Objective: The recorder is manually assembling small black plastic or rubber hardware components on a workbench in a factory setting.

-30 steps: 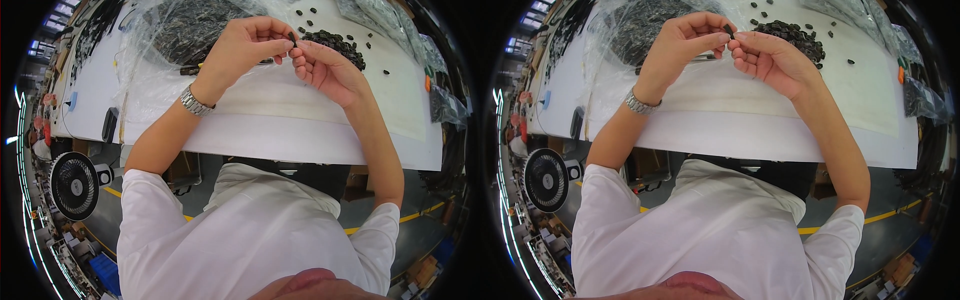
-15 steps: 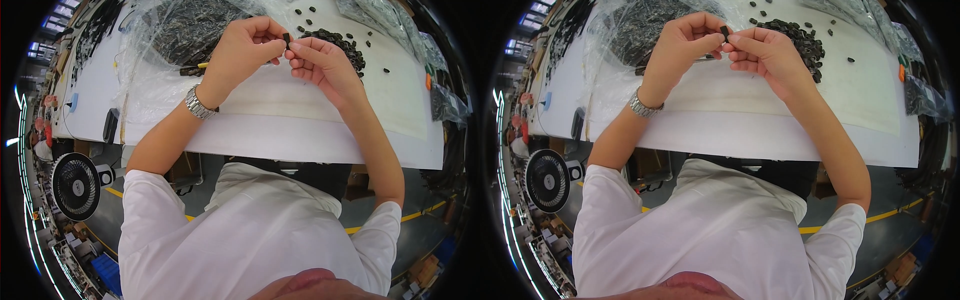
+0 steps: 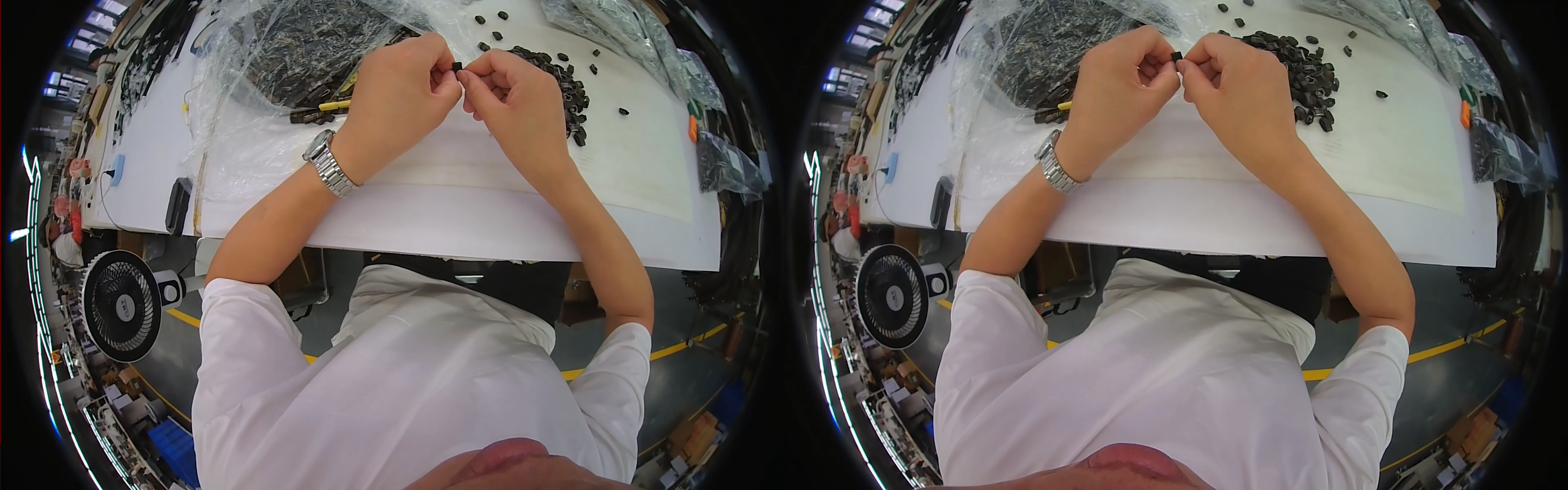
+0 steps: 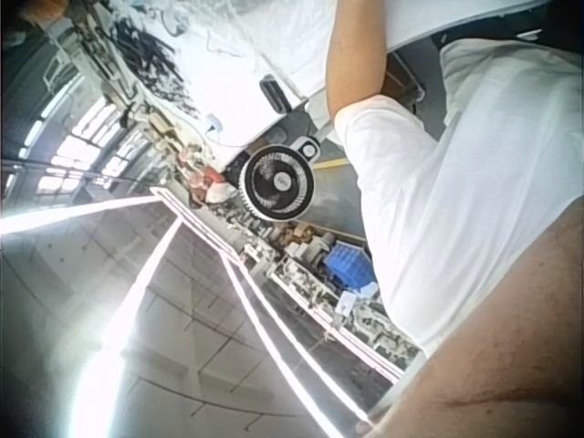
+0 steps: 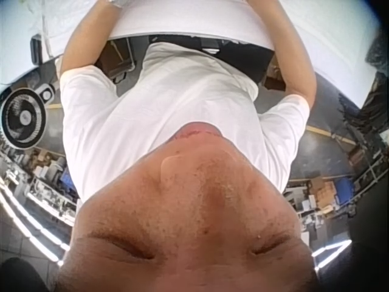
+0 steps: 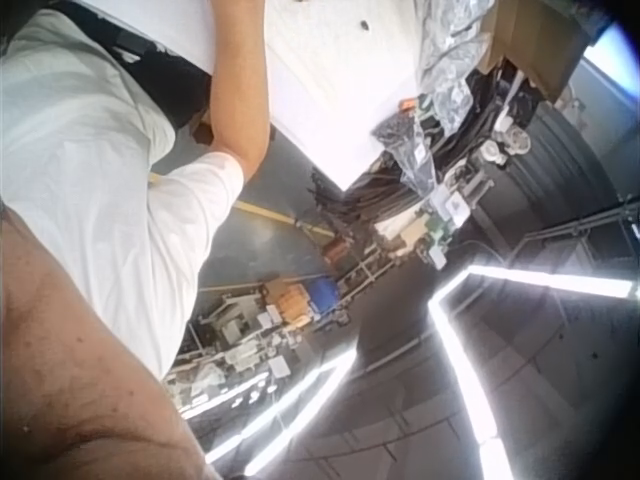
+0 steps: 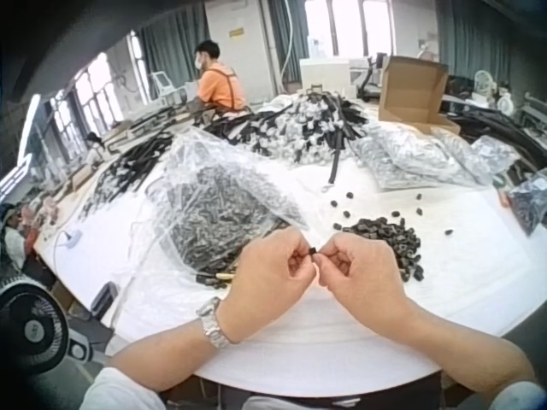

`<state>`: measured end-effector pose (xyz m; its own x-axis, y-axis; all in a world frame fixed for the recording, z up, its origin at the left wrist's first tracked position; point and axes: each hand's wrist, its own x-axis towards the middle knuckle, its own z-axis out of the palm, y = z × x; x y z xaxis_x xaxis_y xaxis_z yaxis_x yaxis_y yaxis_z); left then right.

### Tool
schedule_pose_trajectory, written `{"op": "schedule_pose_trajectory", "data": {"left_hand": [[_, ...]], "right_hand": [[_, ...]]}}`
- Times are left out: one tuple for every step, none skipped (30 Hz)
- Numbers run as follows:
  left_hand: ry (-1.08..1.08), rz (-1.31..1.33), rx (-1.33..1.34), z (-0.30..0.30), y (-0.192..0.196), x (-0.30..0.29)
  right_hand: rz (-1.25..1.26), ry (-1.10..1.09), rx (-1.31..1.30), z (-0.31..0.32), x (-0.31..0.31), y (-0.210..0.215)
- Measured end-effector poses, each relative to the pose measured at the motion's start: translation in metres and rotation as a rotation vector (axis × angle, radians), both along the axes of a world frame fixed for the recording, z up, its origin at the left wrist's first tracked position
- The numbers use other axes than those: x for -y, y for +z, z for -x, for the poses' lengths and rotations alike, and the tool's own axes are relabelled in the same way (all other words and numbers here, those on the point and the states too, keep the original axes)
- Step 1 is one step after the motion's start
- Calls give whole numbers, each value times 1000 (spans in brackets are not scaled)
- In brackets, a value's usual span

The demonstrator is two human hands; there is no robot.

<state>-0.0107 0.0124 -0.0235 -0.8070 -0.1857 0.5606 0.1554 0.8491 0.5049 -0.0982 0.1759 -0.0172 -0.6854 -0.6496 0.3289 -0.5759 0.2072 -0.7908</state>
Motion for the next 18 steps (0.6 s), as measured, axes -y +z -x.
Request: {"op": "schedule_pose_trajectory", "data": {"left_hand": [[8,65,-37,0,0,-1],[11,66,-36,0,1,-1],[10,146,-84,1,2,-2],[11,227,-132,1,3,-2],[13,225,-133,2,2,-1],[2,259,-143,2,2,2],[-9,293,-153,2,1,4],[-6,293,-152,1,1,4],[-16,335,-166,-1,2,3],[-26,377,-180,-1,2,2],[-27,377,-178,-1,3,2],[-38,387,-183,-2,4,3],[-51,398,-188,-2,4,3],[-52,397,-187,-2,4,3],[-57,387,-176,-2,4,2],[-62,377,-165,-2,4,2],[-62,377,-165,-2,4,2],[-56,381,-148,-2,4,2]], "right_hand": [[3,32,148,1,0,1],[3,35,149,6,0,-2],[147,140,432,12,1,-5],[291,246,714,15,1,-8],[288,247,714,17,1,-10],[301,275,794,16,1,-10],[314,302,876,16,2,-10],[312,304,877,16,2,-11],[317,317,933,15,2,-13],[322,329,989,16,1,-15],[322,328,990,17,1,-15],[315,334,962,20,1,-16],[308,339,934,21,1,-16],[308,337,935,20,0,-15],[289,296,869,19,0,-14],[269,254,802,17,-1,-14],[269,254,802,15,-1,-14],[234,201,660,13,-1,-14]]}}
